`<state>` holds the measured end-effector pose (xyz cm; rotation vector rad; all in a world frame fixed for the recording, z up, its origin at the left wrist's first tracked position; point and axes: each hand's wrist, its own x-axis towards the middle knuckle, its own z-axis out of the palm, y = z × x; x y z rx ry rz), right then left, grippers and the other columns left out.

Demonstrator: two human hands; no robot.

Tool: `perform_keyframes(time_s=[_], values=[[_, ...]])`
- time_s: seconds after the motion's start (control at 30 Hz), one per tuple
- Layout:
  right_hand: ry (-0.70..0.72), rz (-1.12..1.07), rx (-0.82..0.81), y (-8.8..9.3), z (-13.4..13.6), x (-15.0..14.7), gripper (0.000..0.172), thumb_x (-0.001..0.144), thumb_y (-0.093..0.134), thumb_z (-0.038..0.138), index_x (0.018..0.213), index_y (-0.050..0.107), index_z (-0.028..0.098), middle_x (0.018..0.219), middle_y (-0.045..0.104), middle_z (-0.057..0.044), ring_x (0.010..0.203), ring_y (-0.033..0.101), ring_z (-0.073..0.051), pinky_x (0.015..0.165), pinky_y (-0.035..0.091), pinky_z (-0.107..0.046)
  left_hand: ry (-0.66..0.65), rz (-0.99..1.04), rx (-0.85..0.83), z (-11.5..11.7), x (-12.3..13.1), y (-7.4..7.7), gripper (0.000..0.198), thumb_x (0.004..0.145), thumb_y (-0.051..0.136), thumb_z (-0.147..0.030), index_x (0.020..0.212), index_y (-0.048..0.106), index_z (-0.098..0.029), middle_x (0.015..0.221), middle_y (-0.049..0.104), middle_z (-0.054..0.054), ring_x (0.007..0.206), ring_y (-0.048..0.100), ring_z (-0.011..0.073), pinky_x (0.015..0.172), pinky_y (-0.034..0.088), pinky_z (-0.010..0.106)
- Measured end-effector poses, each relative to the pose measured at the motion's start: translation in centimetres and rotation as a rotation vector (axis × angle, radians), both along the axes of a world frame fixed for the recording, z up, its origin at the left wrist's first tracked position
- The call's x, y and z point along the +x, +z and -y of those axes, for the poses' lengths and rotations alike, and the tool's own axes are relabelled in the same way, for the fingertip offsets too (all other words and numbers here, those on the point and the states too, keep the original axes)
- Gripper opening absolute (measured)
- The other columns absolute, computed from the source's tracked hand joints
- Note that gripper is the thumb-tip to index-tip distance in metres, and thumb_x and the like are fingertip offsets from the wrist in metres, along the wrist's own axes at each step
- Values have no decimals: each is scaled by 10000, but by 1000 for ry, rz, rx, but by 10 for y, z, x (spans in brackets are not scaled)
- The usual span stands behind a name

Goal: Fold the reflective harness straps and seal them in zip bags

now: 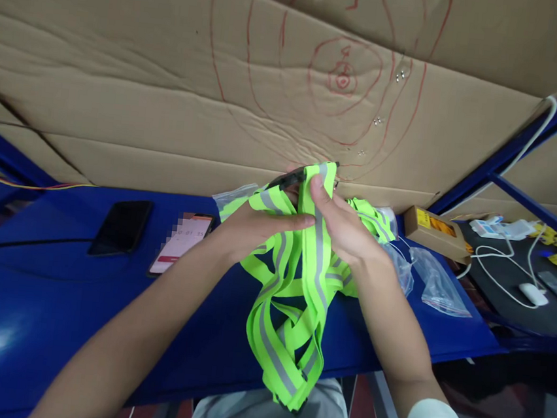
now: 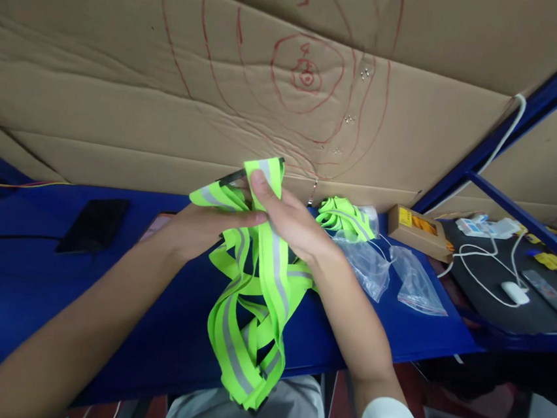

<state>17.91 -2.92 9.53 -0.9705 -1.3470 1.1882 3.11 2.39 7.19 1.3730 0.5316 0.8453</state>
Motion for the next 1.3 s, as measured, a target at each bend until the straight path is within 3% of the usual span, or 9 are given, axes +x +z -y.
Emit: perform_keyframes(time_s=[0.2,0.4,0.63,0.83,0.9,1.0,1.1,1.17,1.3], values=[[-359,193,306,0,-7,10,501,929,669,475,1383,583,281,1460,587,-52,1345,571,-215,1044,540,-336,35,25,68,5,1,3,338,778,822,-294,1099,763,-208,1231,761,59,1216,671,288,1070,525,453],[-212,526,456,13,5,34,245,950,674,330,1161,730,217,1178,752,-37,1111,696,-197,955,557,-317,-16,-18,-30,3,0,-1,491,685,905,-290,1153,763,-245,1173,783,37,1114,712,282,985,554,428],[-41,826,537,15,9,28,362,1048,526,347,1382,609,235,1426,643,-32,1334,590,-197,1138,453,-348,49,-106,69,-3,-1,-7,403,688,904,-355,1034,777,-191,1118,785,54,1100,700,284,977,536,408],[-131,994,575,10,6,24,351,1036,523,462,1200,659,183,1178,726,-76,1092,669,-223,936,499,-334,-89,-174,108,-2,1,-10,423,723,868,-335,1105,758,-188,1142,770,61,1140,681,298,1001,521,429],[-206,1025,550,6,3,22,355,1004,552,532,993,685,203,942,726,-44,882,662,-201,794,483,-311,-119,-201,116,-2,1,-11,392,744,855,-333,1086,759,-168,1113,776,77,1144,685,302,1024,513,441],[-391,1032,487,4,2,21,514,980,556,591,637,545,208,576,504,21,570,444,-131,618,364,-293,-264,-194,29,0,3,-14,384,740,867,-314,1073,745,-166,1027,797,79,1035,738,294,955,562,443],[-442,947,459,9,4,24,615,954,594,607,538,409,193,515,341,46,538,282,-97,566,274,-294,-425,-186,-46,1,5,-19,310,755,862,-284,1022,746,-177,962,812,67,920,772,275,836,607,396],[-406,851,421,13,7,28,572,943,613,600,575,482,183,552,405,43,551,333,-91,559,294,-280,-466,-172,-35,2,5,-20,262,775,851,-272,1000,753,-182,956,817,55,912,777,257,816,610,359],[-315,590,304,15,5,36,371,886,705,561,942,669,196,848,659,11,668,560,-105,600,436,-246,-492,-135,2,4,3,-15,225,813,825,-275,1006,758,-180,947,819,42,910,777,228,805,604,312]])
